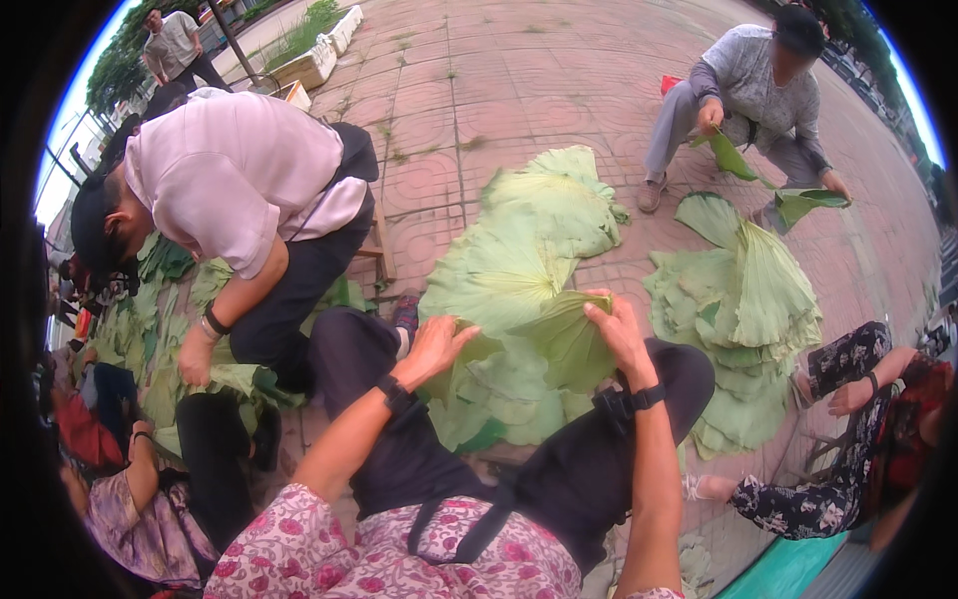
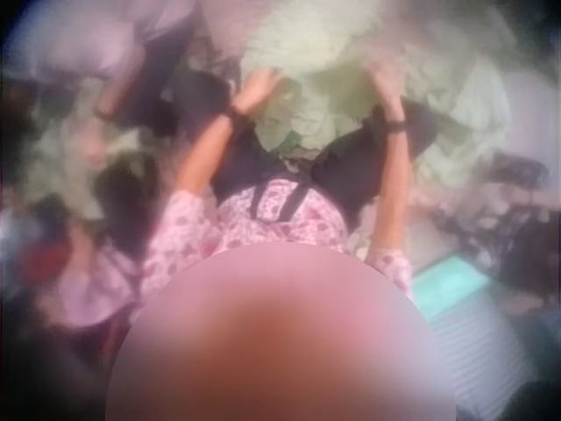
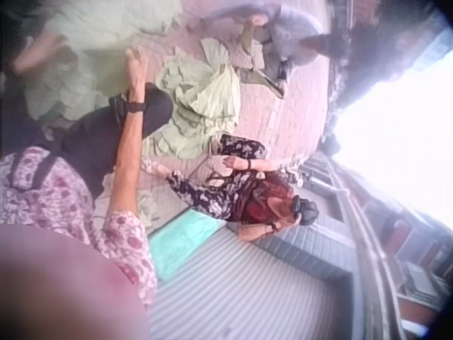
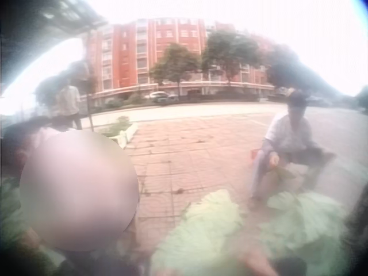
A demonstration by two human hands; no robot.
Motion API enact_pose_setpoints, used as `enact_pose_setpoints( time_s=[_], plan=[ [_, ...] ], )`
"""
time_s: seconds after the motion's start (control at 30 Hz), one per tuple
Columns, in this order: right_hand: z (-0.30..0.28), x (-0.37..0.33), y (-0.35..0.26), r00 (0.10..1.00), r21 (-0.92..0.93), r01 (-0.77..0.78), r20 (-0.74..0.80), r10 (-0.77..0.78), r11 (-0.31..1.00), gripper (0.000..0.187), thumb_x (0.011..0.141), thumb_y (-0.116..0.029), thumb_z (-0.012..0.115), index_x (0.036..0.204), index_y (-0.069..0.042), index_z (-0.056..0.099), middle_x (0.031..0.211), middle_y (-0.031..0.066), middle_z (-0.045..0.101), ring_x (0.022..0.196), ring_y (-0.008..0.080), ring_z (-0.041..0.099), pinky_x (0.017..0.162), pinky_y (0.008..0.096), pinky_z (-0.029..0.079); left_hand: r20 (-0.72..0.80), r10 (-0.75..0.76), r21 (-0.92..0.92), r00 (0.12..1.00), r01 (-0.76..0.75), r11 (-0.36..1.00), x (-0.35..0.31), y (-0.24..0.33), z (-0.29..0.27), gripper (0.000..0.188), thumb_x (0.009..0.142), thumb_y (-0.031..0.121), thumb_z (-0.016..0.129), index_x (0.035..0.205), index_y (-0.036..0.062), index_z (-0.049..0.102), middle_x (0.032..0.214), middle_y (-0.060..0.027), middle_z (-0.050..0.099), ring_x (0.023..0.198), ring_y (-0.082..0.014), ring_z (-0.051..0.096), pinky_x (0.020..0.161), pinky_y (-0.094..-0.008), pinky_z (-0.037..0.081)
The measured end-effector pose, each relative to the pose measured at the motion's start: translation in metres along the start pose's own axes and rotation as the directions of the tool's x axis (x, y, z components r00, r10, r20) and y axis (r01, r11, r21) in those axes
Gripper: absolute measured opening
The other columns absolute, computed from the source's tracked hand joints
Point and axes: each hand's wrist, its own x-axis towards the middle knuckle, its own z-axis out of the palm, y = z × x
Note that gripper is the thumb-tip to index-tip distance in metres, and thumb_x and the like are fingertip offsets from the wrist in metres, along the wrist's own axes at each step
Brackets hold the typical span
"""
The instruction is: The person sits on the ground and repeatedly folds and stacks large green leaves by hand. They pick up leaves from a pile, fold them into smaller bundles, and place them into a growing stack. Other people nearby perform the same task.
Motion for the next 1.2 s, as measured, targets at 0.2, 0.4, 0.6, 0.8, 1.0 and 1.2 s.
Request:
enact_pose_setpoints(
  time_s=[0.2, 0.4, 0.6, 0.8, 1.0, 1.2],
  plan=[
    [0.016, -0.018, -0.015, 0.798, -0.246, -0.02, 0.58, 0.164, 0.969, 0.026, 0.097, -0.02, 0.066, 0.118, -0.005, 0.068, 0.097, 0.0006, 0.067, 0.089, 0.0113, 0.059, 0.082, 0.0286, 0.048, -0.103, -0.045, 0.007, 0.994, 0.045, 0.999, 0.004, 0.01, -0.02, 0.043, 0.097, 0.037, 0.063, 0.097, -0.0059, 0.068, 0.079, -0.0276, 0.066, 0.08, -0.0454, 0.066, 0.072, -0.0511, 0.052],
    [0.056, -0.025, -0.009, 0.637, -0.309, 0.192, 0.761, 0.121, 0.931, 0.028, 0.097, -0.026, 0.067, 0.119, -0.009, 0.069, 0.097, 0.0068, 0.069, 0.089, 0.0161, 0.06, 0.081, 0.0335, 0.049, 0.018, 0.103, -0.183, 0.995, -0.098, 0.978, 0.002, 0.024, -0.007, 0.042, 0.097, 0.038, 0.065, 0.093, -0.004, 0.068, 0.074, -0.0224, 0.066, 0.069, -0.0378, 0.064, 0.066, -0.0459, 0.05],
    [0.095, -0.019, -0.009, 0.762, -0.268, 0.273, 0.646, -0.038, 0.924, 0.035, 0.092, -0.025, 0.07, 0.123, -0.009, 0.068, 0.106, 0.0197, 0.071, 0.099, 0.0347, 0.067, 0.087, 0.0419, 0.051, 0.278, 0.052, -0.422, 0.959, 0.074, 0.903, 0.008, 0.022, 0.007, 0.054, 0.104, 0.046, 0.052, 0.091, -0.0031, 0.07, 0.069, -0.0145, 0.064, 0.066, -0.0195, 0.059, 0.067, -0.0376, 0.049],
    [0.106, -0.009, 0.006, 0.893, -0.35, 0.31, 0.426, -0.145, 0.884, 0.045, 0.084, -0.023, 0.076, 0.125, -0.006, 0.066, 0.102, 0.025, 0.07, 0.094, 0.0429, 0.067, 0.083, 0.0456, 0.052, 0.389, 0.065, -0.802, 0.919, 0.303, 0.515, 0.006, 0.045, -0.009, 0.062, 0.109, 0.051, 0.037, 0.113, -0.0036, 0.067, 0.103, -0.0062, 0.067, 0.097, -0.015, 0.06, 0.09, -0.0303, 0.048],
    [0.105, -0.016, -0.014, 0.932, -0.451, 0.335, 0.286, -0.221, 0.827, 0.029, 0.085, -0.016, 0.076, 0.106, 0.0, 0.062, 0.083, 0.022, 0.065, 0.077, 0.0375, 0.063, 0.069, 0.0439, 0.048, 0.2, 0.045, -0.861, 0.979, 0.154, 0.485, 0.008, 0.032, 0.007, 0.052, 0.11, 0.042, 0.038, 0.121, -0.0025, 0.062, 0.108, -0.0038, 0.064, 0.099, -0.014, 0.057, 0.092, -0.0304, 0.046],
    [0.105, -0.01, 0.012, 0.898, -0.482, 0.44, 0.266, -0.351, 0.758, 0.029, 0.086, -0.015, 0.074, 0.106, -0.001, 0.06, 0.083, 0.0201, 0.064, 0.077, 0.0366, 0.063, 0.07, 0.0435, 0.049, 0.14, 0.102, -0.667, 0.985, 0.018, 0.745, 0.009, 0.025, 0.008, 0.046, 0.11, 0.038, 0.041, 0.103, -0.0022, 0.063, 0.088, -0.005, 0.062, 0.084, -0.0137, 0.051, 0.079, -0.0328, 0.046]
  ],
)
